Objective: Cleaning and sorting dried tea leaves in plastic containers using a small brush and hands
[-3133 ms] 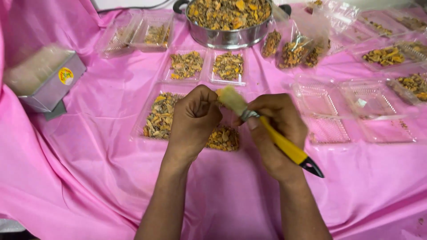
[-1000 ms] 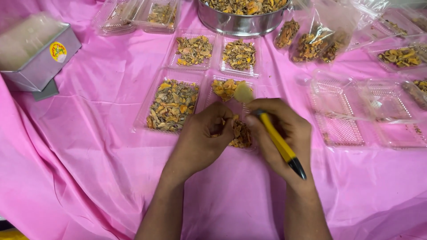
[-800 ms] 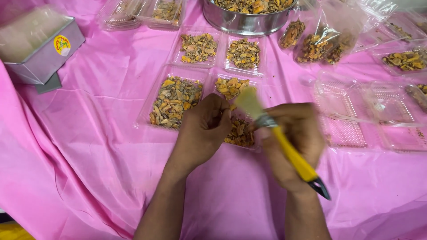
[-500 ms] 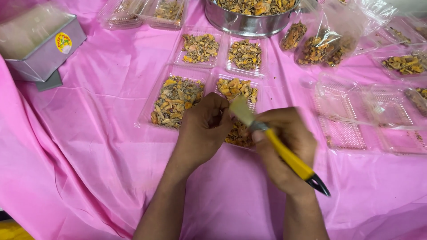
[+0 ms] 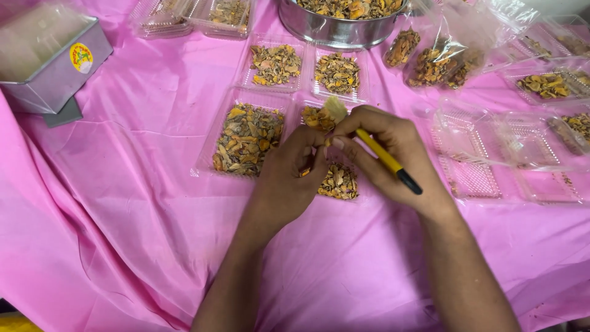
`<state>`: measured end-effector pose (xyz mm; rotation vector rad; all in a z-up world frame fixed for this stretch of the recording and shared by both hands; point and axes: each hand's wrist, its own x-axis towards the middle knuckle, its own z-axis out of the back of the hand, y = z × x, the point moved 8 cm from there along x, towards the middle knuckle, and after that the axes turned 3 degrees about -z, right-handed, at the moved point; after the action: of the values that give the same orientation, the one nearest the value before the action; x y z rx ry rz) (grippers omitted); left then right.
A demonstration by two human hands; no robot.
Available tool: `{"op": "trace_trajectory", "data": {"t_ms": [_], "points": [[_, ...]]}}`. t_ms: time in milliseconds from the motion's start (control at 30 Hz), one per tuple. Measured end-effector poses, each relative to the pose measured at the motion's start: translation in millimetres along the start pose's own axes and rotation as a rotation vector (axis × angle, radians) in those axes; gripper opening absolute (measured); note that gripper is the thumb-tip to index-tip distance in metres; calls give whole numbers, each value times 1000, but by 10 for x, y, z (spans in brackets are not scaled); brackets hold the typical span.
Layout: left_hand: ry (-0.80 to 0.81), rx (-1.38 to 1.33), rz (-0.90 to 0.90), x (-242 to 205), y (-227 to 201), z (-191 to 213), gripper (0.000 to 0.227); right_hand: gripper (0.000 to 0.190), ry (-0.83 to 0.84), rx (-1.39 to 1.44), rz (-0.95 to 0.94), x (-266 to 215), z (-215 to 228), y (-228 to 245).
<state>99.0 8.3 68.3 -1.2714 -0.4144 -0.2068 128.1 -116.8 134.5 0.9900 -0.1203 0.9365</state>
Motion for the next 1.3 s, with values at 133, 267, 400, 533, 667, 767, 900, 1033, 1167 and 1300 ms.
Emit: {"op": "trace_trajectory", "data": {"t_ms": [133,267,400,533,667,767,900,1033,1167,1300], "points": [[1,-39,95,34,110,9,6,9,8,-158,130,191,144,-220],[-151,-64,-73,33,117,100,14,11,-90,-268,85,342,260,-609],[-161,-5,-89,27,43,75,7,36,-114,-197,-34,165,242,-334],[-111,115,43,44,120,47,8,14,48,-261,-206,-57,144,-323],[-118,106,9,29,81,28,8,4,99,-249,-160,-166,41,-332],[-123,107,-2,41,64,43,7,5,144,-223,-148,-229,-29,-203],[-182,146,-122,43,122,47,9,5,77,-210,19,-205,54,32],[-171,93,-97,32,148,79,12,14,38,-69,6,-50,-76,-47],[-200,90,-76,42,159,136,11,6,235,-25,32,-72,-262,-12],[-186,86,-65,25,113,125,14,20,170,-7,20,-37,-12,-7]]}}
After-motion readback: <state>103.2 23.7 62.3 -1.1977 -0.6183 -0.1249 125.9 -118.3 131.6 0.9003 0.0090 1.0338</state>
